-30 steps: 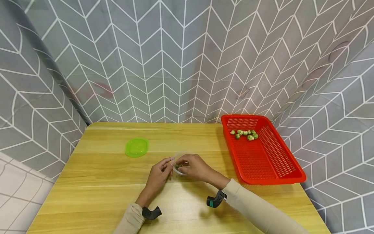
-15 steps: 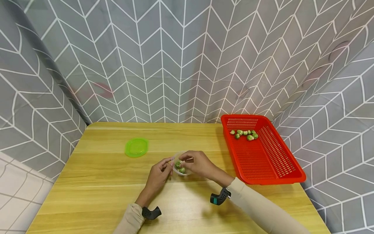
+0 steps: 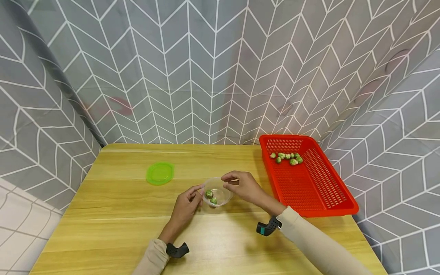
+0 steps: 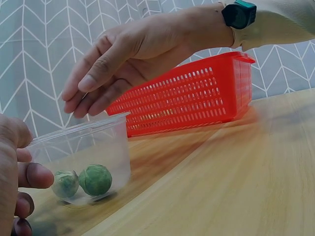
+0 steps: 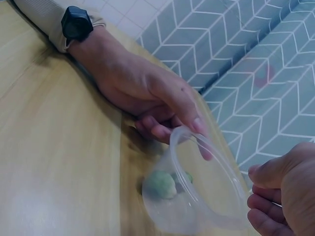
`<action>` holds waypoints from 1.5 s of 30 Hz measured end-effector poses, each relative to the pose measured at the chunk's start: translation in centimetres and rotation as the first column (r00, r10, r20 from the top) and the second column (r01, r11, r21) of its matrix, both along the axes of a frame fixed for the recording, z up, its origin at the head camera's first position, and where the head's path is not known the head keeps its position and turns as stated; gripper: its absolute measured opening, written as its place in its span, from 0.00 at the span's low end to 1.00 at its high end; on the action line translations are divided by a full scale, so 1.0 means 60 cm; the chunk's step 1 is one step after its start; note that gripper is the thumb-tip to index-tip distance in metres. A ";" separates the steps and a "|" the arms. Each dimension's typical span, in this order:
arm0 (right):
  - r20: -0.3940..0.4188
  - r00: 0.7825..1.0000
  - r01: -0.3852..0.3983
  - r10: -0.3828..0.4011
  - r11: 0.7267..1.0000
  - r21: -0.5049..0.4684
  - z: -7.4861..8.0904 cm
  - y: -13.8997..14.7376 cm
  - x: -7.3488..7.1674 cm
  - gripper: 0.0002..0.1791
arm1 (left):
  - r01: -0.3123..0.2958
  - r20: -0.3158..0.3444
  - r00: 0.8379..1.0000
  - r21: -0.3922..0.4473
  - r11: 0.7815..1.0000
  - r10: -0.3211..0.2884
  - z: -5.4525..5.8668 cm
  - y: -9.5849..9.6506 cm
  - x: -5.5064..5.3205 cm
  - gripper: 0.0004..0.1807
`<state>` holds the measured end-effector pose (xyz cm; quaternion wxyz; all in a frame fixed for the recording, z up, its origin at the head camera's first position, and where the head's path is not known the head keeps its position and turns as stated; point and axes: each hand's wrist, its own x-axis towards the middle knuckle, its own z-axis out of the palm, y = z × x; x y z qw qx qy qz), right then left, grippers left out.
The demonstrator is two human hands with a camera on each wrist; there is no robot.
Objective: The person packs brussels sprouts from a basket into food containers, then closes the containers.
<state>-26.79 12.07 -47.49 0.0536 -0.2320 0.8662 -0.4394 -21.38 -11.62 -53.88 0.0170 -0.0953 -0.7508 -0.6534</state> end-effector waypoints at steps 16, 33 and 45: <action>-0.020 0.994 0.104 -0.105 0.992 -0.065 0.020 0.051 -0.017 0.12 | -0.012 0.018 1.000 0.006 1.000 0.012 -0.001 0.002 -0.002 0.18; -0.022 0.976 0.217 -0.218 0.976 -0.016 0.044 0.107 -0.029 0.14 | -0.009 0.017 1.000 -0.002 1.000 0.009 0.004 -0.001 0.001 0.18; -0.069 0.955 0.288 -0.289 0.957 -0.025 0.057 0.143 -0.041 0.15 | -0.009 0.024 1.000 -0.006 1.000 0.009 0.007 0.001 0.002 0.18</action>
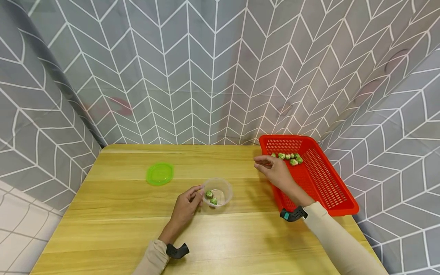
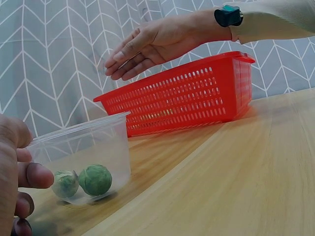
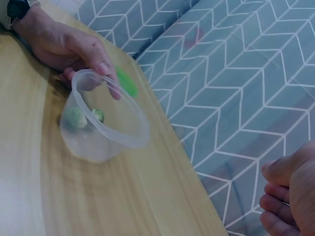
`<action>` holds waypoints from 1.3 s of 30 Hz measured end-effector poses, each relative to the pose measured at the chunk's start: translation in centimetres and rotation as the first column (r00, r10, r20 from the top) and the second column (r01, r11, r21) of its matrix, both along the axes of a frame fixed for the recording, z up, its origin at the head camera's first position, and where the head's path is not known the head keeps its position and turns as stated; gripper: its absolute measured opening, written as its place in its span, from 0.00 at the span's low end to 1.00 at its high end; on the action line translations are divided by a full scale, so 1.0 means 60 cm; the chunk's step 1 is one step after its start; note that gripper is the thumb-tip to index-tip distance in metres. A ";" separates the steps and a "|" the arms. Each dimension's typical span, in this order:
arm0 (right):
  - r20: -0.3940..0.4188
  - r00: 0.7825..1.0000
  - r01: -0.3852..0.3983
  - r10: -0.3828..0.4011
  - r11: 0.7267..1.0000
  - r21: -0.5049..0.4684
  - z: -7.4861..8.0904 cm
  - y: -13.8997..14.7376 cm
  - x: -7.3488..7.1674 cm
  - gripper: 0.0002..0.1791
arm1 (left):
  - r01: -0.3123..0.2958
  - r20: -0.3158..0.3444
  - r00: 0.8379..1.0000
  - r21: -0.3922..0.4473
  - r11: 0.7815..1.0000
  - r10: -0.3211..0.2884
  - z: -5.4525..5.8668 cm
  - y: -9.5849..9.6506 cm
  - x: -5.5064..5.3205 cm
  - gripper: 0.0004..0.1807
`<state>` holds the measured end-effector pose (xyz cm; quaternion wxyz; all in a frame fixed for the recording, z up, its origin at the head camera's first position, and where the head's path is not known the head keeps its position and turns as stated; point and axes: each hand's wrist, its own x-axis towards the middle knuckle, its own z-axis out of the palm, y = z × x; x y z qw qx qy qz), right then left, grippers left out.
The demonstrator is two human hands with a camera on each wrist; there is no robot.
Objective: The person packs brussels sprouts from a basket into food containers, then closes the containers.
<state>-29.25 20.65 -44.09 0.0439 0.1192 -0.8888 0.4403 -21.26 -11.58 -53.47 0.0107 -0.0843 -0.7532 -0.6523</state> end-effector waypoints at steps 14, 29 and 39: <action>-0.012 0.998 0.065 -0.066 0.997 -0.048 -0.007 0.041 -0.024 0.16 | -0.016 -0.016 1.000 -0.002 1.000 0.016 -0.002 0.002 -0.001 0.17; -0.038 0.986 0.160 -0.160 0.987 0.011 -0.026 0.086 -0.045 0.18 | -0.009 -0.008 1.000 0.003 1.000 0.009 -0.002 0.001 0.000 0.17; 0.000 0.980 0.197 -0.197 0.980 0.028 -0.039 0.116 -0.065 0.19 | -0.018 -0.004 1.000 0.011 1.000 0.018 -0.005 0.002 -0.001 0.16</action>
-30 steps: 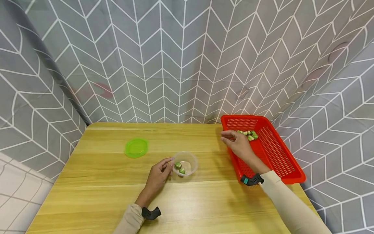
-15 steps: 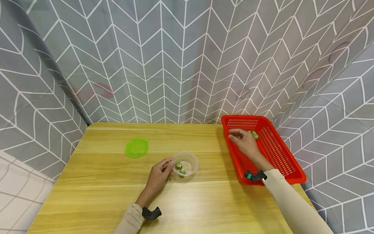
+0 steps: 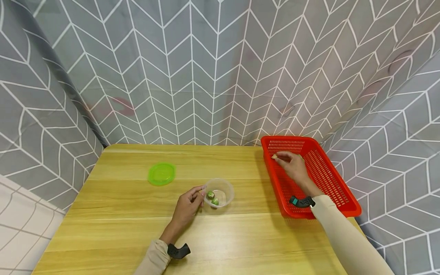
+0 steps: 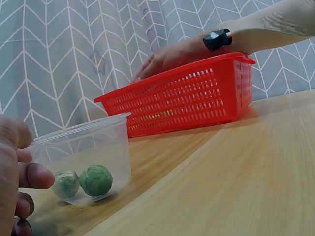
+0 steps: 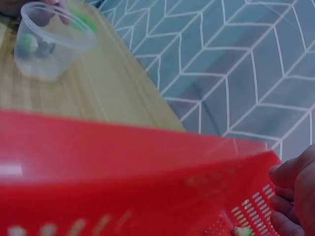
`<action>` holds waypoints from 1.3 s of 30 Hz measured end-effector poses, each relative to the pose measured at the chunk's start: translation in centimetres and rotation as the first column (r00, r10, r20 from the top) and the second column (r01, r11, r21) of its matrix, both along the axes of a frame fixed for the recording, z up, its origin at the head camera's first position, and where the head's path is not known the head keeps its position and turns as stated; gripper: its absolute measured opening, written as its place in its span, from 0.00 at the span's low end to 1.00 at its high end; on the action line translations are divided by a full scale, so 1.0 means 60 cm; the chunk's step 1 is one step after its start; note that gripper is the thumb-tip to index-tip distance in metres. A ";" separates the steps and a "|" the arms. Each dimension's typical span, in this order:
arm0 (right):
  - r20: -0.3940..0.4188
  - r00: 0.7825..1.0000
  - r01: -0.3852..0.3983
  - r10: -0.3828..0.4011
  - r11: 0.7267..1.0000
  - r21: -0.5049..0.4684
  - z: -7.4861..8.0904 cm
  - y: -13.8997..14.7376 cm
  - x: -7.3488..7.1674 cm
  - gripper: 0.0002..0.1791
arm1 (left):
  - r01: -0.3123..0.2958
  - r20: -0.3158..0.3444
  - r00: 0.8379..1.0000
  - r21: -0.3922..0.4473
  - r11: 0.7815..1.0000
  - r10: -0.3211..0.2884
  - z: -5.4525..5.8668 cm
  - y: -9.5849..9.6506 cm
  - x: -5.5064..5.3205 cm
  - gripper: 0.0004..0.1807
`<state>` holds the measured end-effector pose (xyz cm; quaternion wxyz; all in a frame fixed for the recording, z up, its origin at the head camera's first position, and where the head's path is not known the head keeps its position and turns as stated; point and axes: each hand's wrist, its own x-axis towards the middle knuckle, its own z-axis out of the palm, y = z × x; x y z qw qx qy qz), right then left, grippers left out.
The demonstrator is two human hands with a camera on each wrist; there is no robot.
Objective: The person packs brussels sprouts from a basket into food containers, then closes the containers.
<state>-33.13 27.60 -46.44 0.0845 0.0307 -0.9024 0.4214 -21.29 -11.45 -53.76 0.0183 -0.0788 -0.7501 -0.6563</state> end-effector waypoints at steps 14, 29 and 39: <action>0.020 0.998 0.050 -0.053 0.988 0.144 -0.015 0.022 -0.032 0.20 | -0.002 -0.001 1.000 0.000 1.000 0.002 -0.003 -0.002 -0.004 0.16; 0.048 0.994 0.079 -0.094 0.965 0.250 -0.037 0.043 -0.053 0.19 | -0.006 0.007 1.000 -0.001 1.000 0.006 -0.001 0.000 -0.002 0.16; 0.128 0.986 0.067 -0.104 0.961 0.269 -0.044 0.048 -0.062 0.20 | 0.002 0.000 1.000 -0.014 1.000 -0.002 0.002 -0.002 -0.002 0.16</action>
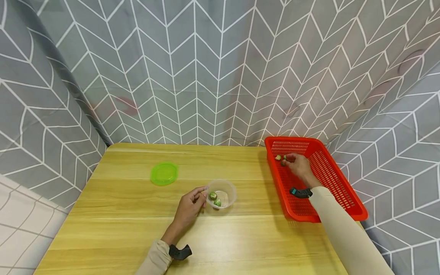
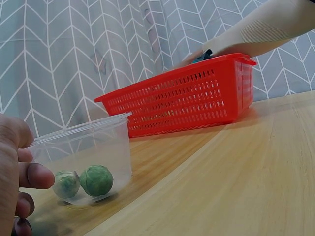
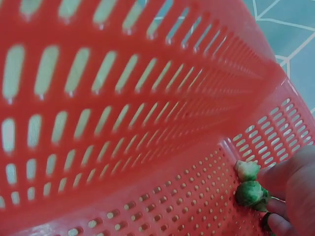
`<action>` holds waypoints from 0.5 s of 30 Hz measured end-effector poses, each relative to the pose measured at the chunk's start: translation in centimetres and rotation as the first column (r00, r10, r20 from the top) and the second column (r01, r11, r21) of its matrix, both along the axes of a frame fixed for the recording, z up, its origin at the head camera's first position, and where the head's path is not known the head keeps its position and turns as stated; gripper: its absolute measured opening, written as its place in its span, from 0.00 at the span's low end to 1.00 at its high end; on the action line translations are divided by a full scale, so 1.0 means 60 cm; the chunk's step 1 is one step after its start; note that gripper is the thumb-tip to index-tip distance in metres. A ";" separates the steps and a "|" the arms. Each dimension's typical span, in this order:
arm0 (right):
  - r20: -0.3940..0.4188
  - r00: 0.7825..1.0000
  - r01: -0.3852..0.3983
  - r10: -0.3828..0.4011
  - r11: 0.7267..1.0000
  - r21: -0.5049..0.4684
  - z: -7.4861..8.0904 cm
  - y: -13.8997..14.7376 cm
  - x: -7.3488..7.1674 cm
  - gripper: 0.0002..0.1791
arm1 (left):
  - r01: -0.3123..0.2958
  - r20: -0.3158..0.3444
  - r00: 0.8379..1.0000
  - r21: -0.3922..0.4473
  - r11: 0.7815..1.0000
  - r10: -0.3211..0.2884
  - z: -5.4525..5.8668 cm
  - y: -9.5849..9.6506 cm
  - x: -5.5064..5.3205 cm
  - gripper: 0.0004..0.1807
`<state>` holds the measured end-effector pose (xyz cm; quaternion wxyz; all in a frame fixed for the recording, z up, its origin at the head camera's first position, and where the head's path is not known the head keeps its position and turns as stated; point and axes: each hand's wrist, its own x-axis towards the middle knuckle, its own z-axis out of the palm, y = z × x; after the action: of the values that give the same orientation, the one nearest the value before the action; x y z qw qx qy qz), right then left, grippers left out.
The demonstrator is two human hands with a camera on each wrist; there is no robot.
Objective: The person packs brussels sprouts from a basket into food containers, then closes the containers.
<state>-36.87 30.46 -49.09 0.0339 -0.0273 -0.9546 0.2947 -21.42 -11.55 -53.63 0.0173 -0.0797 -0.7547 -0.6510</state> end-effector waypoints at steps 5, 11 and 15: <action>-0.010 1.000 -0.010 0.010 1.000 0.025 0.000 0.000 -0.002 0.20 | -0.004 0.010 1.000 0.006 1.000 0.004 0.000 0.001 0.000 0.16; -0.037 0.999 -0.027 0.030 0.997 0.067 -0.003 -0.001 -0.002 0.19 | 0.000 0.025 1.000 0.008 1.000 0.000 0.000 0.000 0.000 0.17; -0.040 0.999 -0.029 0.032 0.996 0.085 -0.005 -0.001 -0.004 0.19 | 0.000 0.018 1.000 0.008 1.000 0.000 0.000 0.000 0.001 0.16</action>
<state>-37.09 30.40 -49.42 0.0501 -0.0052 -0.9656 0.2551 -21.39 -11.56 -53.65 0.0110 -0.0739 -0.7522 -0.6547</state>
